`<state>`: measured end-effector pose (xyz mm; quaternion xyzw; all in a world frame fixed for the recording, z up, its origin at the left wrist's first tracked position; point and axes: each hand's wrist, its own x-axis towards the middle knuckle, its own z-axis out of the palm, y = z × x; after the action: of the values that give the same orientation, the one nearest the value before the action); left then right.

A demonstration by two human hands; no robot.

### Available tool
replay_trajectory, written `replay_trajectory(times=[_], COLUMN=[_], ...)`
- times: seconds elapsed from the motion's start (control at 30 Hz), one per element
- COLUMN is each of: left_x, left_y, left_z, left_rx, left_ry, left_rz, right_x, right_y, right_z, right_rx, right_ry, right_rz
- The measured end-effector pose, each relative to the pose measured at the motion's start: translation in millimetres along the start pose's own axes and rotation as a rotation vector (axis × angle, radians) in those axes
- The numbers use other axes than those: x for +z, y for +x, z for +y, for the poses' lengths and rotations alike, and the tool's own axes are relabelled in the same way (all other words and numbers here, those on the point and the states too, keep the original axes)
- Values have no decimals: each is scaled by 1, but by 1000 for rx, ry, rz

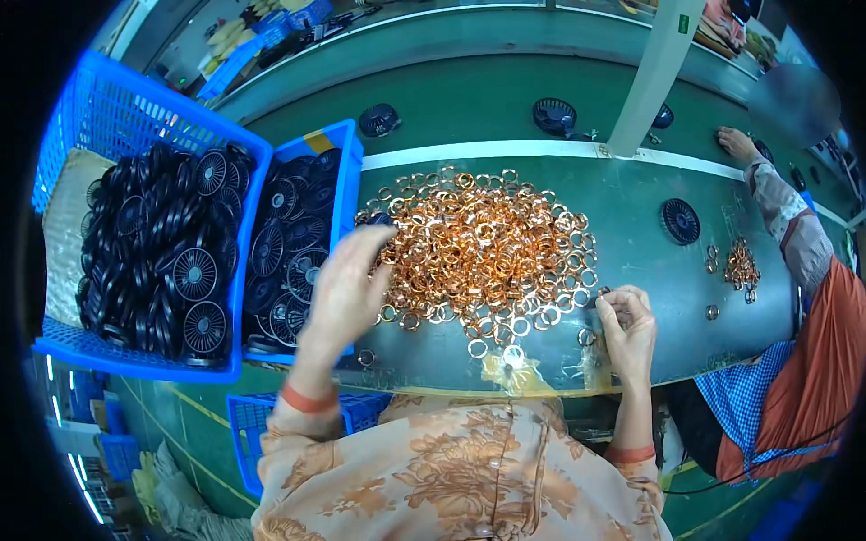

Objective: Assemble electronic fan components by placing copper rings onto plastic frames on an assembly line.

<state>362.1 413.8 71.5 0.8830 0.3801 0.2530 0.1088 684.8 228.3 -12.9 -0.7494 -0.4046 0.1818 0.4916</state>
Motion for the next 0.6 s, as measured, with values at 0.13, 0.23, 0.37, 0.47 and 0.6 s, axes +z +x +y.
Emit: replay_trajectory(times=[0.13, 0.23, 0.37, 0.47, 0.6], left_x=[-26, -10, -13, -24, -32], left_y=[45, 67, 77, 68, 61], left_z=[-49, -66, -66, -76, -33], left_rx=[1, -80, -92, -42, -179], left_ry=[341, 449, 288, 146, -371], left_rz=[-465, -740, -775, -545, -187], right_x=[5, 17, 26, 30, 34], right_y=[-13, -18, -25, -28, -28], right_z=[-18, -18, -42, -36, -30], right_rx=[189, 220, 275, 300, 316], right_ry=[526, 694, 860, 1035, 1178], right_rz=[-75, -190, -232, -374, -465])
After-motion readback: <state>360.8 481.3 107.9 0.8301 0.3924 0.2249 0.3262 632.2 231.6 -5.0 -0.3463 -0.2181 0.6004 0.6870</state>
